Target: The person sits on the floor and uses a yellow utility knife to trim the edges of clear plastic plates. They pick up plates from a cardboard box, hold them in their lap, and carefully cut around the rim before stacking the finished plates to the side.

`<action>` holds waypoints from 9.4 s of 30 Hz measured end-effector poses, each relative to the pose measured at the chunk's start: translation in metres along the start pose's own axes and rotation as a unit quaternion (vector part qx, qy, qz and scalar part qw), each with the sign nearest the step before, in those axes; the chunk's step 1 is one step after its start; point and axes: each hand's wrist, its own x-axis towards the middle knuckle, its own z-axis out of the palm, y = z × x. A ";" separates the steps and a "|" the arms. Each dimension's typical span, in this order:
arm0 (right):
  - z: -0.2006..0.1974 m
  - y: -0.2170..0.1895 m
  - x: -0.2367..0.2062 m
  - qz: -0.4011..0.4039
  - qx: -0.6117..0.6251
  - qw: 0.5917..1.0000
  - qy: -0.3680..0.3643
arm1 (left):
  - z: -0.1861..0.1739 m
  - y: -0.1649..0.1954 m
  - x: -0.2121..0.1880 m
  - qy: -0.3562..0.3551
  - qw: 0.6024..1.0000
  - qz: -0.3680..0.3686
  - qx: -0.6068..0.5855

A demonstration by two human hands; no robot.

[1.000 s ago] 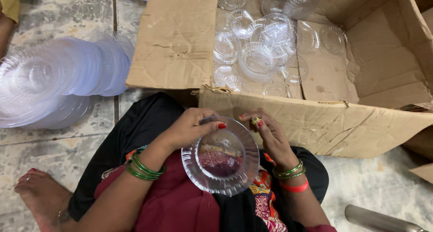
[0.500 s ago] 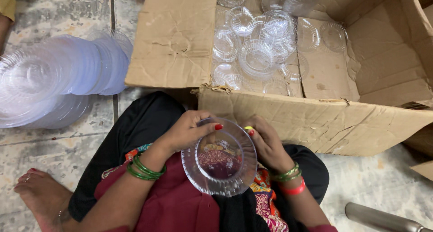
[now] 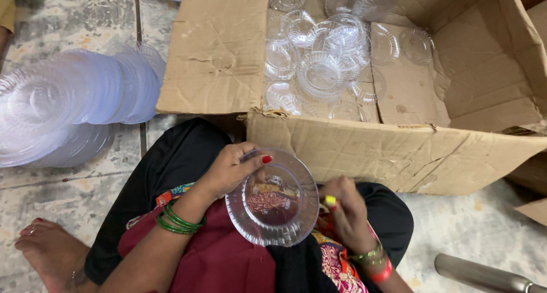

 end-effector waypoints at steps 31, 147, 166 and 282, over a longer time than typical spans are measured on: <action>0.037 0.012 -0.004 -0.026 -0.082 0.978 0.192 | 0.045 -0.032 0.000 0.293 0.930 0.029 -0.221; -0.032 0.014 0.020 0.067 0.194 0.979 0.013 | 0.042 0.032 0.009 -0.111 0.988 0.019 0.104; -0.025 -0.016 -0.014 0.081 0.149 0.984 0.060 | 0.037 0.020 0.000 -0.097 0.993 0.034 0.056; -0.072 -0.007 0.026 0.305 0.040 0.948 0.077 | 0.070 0.059 0.002 -0.092 0.956 0.049 0.275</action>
